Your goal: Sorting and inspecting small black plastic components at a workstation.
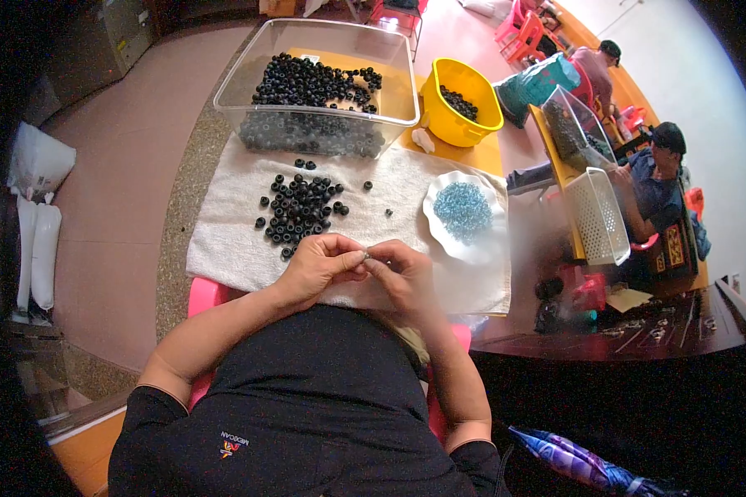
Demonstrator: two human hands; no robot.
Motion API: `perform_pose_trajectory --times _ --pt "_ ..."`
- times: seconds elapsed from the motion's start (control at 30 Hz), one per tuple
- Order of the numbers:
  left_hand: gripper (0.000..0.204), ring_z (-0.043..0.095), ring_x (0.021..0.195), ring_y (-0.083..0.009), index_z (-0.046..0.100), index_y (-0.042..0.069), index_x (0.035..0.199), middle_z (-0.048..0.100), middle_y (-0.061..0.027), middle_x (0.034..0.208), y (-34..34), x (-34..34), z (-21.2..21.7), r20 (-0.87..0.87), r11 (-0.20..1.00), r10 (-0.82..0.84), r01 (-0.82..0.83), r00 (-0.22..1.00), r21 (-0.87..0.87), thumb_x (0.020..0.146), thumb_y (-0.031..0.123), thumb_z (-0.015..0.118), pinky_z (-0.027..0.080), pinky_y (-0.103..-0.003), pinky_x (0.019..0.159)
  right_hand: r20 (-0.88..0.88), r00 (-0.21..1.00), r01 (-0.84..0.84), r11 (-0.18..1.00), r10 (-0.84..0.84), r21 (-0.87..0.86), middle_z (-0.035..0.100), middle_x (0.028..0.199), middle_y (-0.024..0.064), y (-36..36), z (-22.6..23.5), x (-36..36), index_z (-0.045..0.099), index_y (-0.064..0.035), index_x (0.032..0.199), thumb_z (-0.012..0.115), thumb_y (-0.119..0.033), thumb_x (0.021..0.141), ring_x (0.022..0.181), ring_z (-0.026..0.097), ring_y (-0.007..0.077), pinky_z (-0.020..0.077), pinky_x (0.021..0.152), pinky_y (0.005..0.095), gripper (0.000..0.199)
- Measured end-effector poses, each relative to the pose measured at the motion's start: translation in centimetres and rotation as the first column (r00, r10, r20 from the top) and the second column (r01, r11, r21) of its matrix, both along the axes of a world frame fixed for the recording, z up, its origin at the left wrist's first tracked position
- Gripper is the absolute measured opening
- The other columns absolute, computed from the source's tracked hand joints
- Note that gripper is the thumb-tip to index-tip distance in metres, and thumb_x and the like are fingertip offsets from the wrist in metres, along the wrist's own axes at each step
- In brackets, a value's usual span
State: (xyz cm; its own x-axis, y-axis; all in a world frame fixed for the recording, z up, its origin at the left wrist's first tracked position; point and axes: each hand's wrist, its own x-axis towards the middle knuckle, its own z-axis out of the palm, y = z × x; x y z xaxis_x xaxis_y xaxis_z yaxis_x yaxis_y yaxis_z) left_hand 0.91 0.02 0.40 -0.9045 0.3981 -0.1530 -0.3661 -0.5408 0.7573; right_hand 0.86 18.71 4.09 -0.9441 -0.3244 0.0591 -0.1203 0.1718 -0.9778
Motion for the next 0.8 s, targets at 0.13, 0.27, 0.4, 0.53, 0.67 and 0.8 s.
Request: perform_pose_trajectory --times 0.13,0.27,0.4,0.53,0.67,0.8 --pt "0.017 0.068 0.083 -0.0156 0.064 -0.003 0.104 0.069 -0.0086 0.095 0.06 0.01 -0.05 0.008 1.000 -0.003 0.003 1.000 -0.002 0.094 0.011 0.065 0.059 -0.028 0.079 0.053 0.998 -0.009 0.994 0.015 -0.105 0.069 0.091 0.0061 0.25 -0.19 -0.06 0.066 0.0046 0.100 0.065 0.004 0.090 0.082 0.066 0.0107 0.0534 0.073 0.0227 0.010" --pt "0.017 0.068 0.083 -0.0158 0.064 -0.003 0.104 0.069 -0.0090 0.095 -0.11 -0.02 -0.14 0.009 1.000 -0.010 0.010 1.000 -0.001 0.094 0.011 0.065 0.059 -0.028 0.079 0.057 0.998 -0.005 0.995 0.011 -0.103 0.069 0.090 0.0074 0.07 -0.12 -0.12 0.066 0.0046 0.099 0.067 0.001 0.089 0.081 0.067 0.0123 0.0535 0.074 0.0242 0.010" --pt "0.017 0.068 0.084 -0.0158 0.064 -0.003 0.104 0.069 -0.0092 0.095 -0.04 -0.02 -0.02 0.008 1.000 -0.013 0.013 1.000 -0.010 0.094 0.011 0.065 0.059 -0.028 0.080 0.030 0.999 -0.007 0.989 0.012 -0.149 0.069 0.090 0.0058 0.37 -0.49 -0.11 0.066 0.0041 0.100 0.067 0.001 0.090 0.084 0.065 0.0106 0.0524 0.075 0.0225 0.011" --pt "0.017 0.068 0.084 -0.0158 0.064 -0.003 0.104 0.069 -0.0093 0.095 0.02 0.02 -0.02 0.008 1.000 -0.005 0.005 1.000 -0.005 0.094 0.010 0.065 0.059 -0.028 0.080 0.009 1.000 0.007 0.995 -0.006 -0.095 0.068 0.089 0.0056 0.24 -0.43 -0.13 0.066 0.0044 0.101 0.067 -0.001 0.091 0.084 0.064 0.0098 0.0514 0.076 0.0224 0.012" --pt "0.017 0.068 0.085 -0.0154 0.065 -0.004 0.105 0.069 -0.0093 0.096 0.05 0.04 -0.20 -0.024 1.000 0.009 -0.010 1.000 -0.013 0.094 0.010 0.064 0.058 -0.028 0.080 -0.009 1.000 -0.008 0.994 0.009 0.109 0.070 0.091 0.0088 0.27 -0.46 -0.16 0.068 0.0045 0.101 0.067 -0.009 0.092 0.084 0.066 0.0124 0.0519 0.077 0.0257 0.016" --pt "0.017 0.068 0.085 -0.0148 0.065 -0.004 0.105 0.069 -0.0093 0.096 0.11 0.20 0.22 -0.040 0.997 0.014 -0.017 0.999 -0.071 0.094 0.009 0.064 0.058 -0.027 0.079 0.023 1.000 0.001 0.998 -0.003 0.065 0.071 0.088 0.0087 0.26 -0.48 -0.02 0.068 0.0044 0.101 0.066 -0.009 0.092 0.083 0.066 0.0125 0.0521 0.076 0.0257 0.016"
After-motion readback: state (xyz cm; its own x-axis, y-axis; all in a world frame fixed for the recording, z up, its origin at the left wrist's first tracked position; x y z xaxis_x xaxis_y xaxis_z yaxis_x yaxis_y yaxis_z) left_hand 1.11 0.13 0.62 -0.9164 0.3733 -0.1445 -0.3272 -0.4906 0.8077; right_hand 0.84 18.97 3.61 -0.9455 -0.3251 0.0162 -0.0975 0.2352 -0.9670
